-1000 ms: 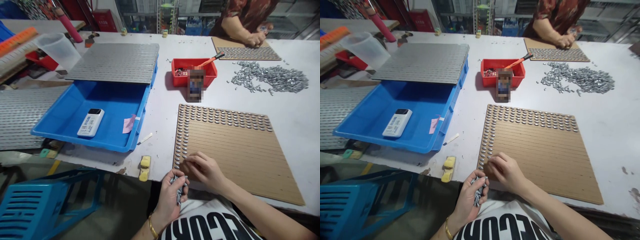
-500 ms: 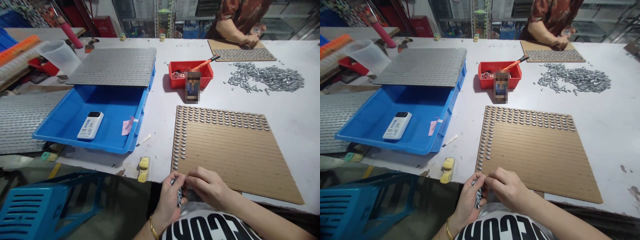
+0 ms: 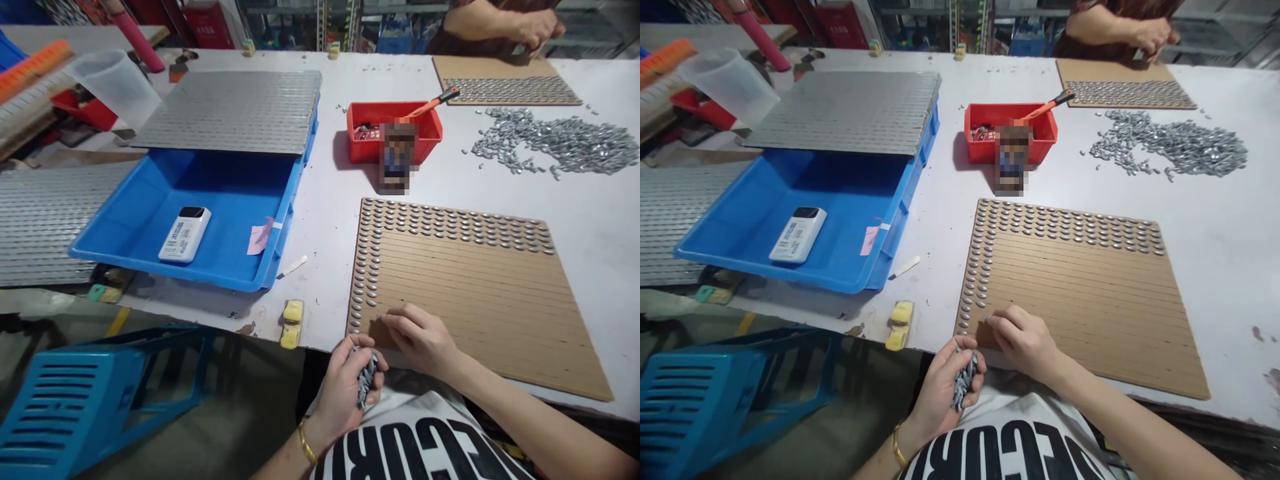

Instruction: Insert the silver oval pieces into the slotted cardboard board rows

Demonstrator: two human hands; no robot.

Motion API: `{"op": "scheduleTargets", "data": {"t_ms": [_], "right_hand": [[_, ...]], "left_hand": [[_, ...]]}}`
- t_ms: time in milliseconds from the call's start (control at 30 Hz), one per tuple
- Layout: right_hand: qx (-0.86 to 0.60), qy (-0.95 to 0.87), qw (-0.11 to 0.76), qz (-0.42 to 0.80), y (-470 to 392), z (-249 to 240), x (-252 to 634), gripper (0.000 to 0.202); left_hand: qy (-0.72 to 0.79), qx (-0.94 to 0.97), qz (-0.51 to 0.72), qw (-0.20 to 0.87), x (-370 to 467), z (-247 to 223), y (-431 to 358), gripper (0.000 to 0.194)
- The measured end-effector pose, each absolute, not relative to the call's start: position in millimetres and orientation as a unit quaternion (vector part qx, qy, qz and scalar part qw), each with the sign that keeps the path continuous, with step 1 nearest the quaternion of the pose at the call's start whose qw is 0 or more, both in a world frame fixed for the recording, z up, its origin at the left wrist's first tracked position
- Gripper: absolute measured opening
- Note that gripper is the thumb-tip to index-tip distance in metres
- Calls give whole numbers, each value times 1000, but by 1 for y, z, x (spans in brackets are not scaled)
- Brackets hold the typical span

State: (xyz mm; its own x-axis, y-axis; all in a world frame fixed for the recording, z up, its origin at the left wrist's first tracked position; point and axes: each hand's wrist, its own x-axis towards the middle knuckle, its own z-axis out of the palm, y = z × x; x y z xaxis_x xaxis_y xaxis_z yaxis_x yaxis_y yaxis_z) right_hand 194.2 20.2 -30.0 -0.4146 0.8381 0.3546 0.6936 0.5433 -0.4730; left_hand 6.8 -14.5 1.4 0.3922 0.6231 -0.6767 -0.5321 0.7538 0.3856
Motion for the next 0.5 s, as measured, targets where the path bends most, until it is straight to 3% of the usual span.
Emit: {"op": "scheduleTargets", "data": {"t_ms": [500], "right_hand": [[-457, -867, 184, 81, 32, -30, 175, 23]], "left_hand": [[438, 47, 345, 828, 8, -4, -16, 22]]}}
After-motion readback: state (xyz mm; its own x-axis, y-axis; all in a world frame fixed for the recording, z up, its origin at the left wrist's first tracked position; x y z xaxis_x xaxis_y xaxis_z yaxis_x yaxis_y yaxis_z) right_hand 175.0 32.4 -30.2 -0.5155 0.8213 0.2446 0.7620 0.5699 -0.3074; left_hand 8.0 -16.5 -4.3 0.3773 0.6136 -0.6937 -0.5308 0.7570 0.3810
